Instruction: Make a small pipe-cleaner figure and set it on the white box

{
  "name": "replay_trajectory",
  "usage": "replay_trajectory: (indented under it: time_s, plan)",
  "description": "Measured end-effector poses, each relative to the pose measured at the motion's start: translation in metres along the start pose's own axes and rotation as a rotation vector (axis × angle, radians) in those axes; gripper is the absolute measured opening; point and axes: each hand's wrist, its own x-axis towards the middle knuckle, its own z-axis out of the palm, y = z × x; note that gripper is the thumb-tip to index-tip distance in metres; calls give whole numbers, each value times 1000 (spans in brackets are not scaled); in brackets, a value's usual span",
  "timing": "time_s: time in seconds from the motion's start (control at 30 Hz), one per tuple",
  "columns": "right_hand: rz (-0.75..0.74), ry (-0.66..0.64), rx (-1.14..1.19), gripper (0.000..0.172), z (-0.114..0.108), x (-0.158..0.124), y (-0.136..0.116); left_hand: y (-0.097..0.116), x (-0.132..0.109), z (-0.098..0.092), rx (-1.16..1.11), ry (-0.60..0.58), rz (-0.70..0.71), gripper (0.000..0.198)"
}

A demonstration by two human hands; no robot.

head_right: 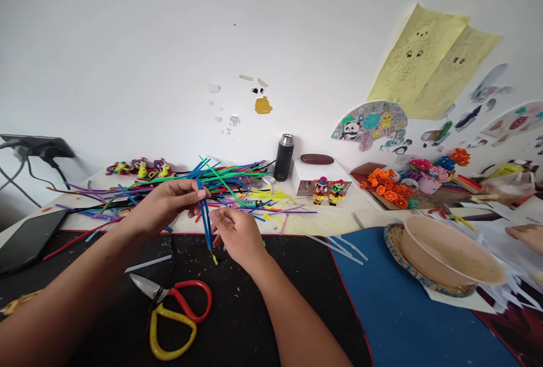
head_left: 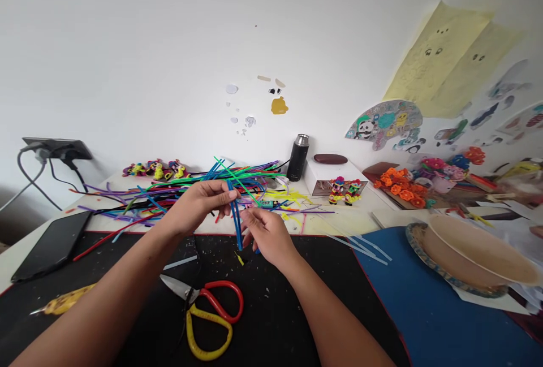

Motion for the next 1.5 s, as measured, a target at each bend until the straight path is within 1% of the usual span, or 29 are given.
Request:
replay_trajectory:
  time_s: [0.03,0.1,0.27,0.4,0.67,0.97,1.27,1.4,1.5]
  plan:
    - [-4,17,14,47,-1,1,-1,0,0,3,30,-38,-12,34]
    - [-3,37,27,44,-2,2,-1,-1,-1,9,63,-77,-21,35]
    - [-8,40,57,35,-3,2,-1,-1,-2,18,47,-76,-17,39]
    - [-20,40,90,34,-3,1,-4,-2,-2,18,39,-88,-33,37]
    - [23,34,149,38,-1,1,-8,-4,-2,17,38,-109,-53,30]
    - [43,14,193,41,-2,3,-7,-13,0,14,-36,-126,-91,40]
    - [56,-19,281,44,-2,2,-8,-16,-3,15,-119,-163,-89,38]
    - [40,-57,312,44,-1,2,-8,-16,-4,18,-225,-201,-151,41]
    - [34,-73,324,44,0,2,-9,-15,-4,18,-229,-223,-170,41]
